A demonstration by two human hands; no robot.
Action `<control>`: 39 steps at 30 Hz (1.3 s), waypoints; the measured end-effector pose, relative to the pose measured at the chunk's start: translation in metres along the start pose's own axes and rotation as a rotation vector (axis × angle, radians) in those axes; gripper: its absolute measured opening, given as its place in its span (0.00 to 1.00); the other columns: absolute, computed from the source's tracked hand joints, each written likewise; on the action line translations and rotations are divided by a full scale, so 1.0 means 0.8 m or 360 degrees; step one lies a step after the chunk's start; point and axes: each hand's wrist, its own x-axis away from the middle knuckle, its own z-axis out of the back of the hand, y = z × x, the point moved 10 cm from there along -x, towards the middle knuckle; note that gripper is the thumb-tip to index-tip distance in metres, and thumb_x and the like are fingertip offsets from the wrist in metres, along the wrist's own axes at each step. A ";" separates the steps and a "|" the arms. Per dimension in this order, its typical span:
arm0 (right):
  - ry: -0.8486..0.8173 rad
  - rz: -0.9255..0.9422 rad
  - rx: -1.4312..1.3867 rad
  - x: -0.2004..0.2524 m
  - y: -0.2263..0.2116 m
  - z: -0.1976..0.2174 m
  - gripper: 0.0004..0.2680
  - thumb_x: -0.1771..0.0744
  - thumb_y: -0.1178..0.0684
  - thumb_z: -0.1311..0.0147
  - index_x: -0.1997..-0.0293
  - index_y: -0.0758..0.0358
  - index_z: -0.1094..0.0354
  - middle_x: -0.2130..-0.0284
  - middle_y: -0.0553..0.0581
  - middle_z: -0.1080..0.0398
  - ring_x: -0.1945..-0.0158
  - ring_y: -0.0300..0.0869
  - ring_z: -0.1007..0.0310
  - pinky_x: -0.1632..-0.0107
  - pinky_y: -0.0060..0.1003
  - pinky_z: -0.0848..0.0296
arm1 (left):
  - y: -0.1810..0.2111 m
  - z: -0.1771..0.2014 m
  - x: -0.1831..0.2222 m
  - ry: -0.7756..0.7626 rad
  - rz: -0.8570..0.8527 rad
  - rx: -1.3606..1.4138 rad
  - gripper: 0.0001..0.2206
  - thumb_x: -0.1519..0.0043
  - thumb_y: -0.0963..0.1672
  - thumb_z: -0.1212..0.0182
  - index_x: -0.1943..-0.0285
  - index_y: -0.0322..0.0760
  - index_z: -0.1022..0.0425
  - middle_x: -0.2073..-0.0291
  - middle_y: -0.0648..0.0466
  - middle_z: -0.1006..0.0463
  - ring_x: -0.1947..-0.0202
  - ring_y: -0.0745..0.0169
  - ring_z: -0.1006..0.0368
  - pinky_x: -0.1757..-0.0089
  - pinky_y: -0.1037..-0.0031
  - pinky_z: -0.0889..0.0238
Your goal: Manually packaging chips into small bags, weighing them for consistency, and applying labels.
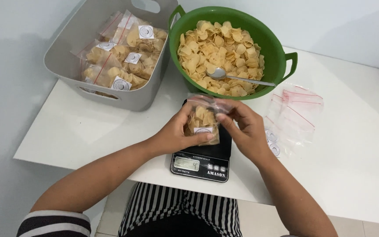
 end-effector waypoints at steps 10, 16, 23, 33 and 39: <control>0.0304 -0.0220 -0.0141 0.011 0.036 0.028 0.06 0.34 0.61 0.38 0.54 0.70 0.24 0.72 0.56 0.26 0.66 0.32 0.31 0.58 0.31 0.24 | 0.008 -0.005 -0.002 0.0050 -0.0012 -0.0061 0.20 0.36 0.44 0.34 0.37 0.33 0.30 0.48 0.48 0.22 0.47 0.66 0.31 0.43 0.61 0.35; 0.0114 -0.0241 -0.0280 0.014 0.024 -0.007 0.12 0.36 0.60 0.37 0.48 0.69 0.28 0.55 0.62 0.23 0.50 0.40 0.27 0.47 0.39 0.24 | -0.005 0.000 0.000 0.0119 -0.0002 -0.0037 0.21 0.35 0.44 0.35 0.35 0.39 0.35 0.45 0.51 0.24 0.45 0.69 0.33 0.43 0.64 0.36; 0.0088 -0.0425 -0.0114 0.010 0.026 -0.005 0.07 0.35 0.59 0.38 0.53 0.67 0.23 0.62 0.60 0.20 0.57 0.35 0.25 0.52 0.35 0.22 | -0.005 0.018 -0.013 0.0104 0.0019 -0.0470 0.15 0.35 0.48 0.36 0.42 0.41 0.28 0.50 0.49 0.22 0.45 0.55 0.27 0.44 0.57 0.37; 0.0038 -0.0631 -0.0264 0.011 0.071 0.003 0.07 0.37 0.63 0.36 0.57 0.70 0.24 0.68 0.60 0.20 0.64 0.35 0.22 0.57 0.30 0.19 | -0.016 0.032 -0.029 0.0143 0.0052 -0.0353 0.09 0.40 0.43 0.29 0.52 0.42 0.16 0.64 0.51 0.17 0.57 0.65 0.25 0.52 0.70 0.33; 0.0021 -0.0710 -0.0327 0.009 0.081 0.010 0.06 0.37 0.66 0.37 0.58 0.71 0.24 0.70 0.61 0.21 0.67 0.37 0.21 0.59 0.30 0.18 | -0.035 0.030 -0.038 0.0087 0.0125 -0.0105 0.11 0.42 0.40 0.28 0.51 0.36 0.17 0.59 0.47 0.15 0.54 0.64 0.23 0.51 0.70 0.30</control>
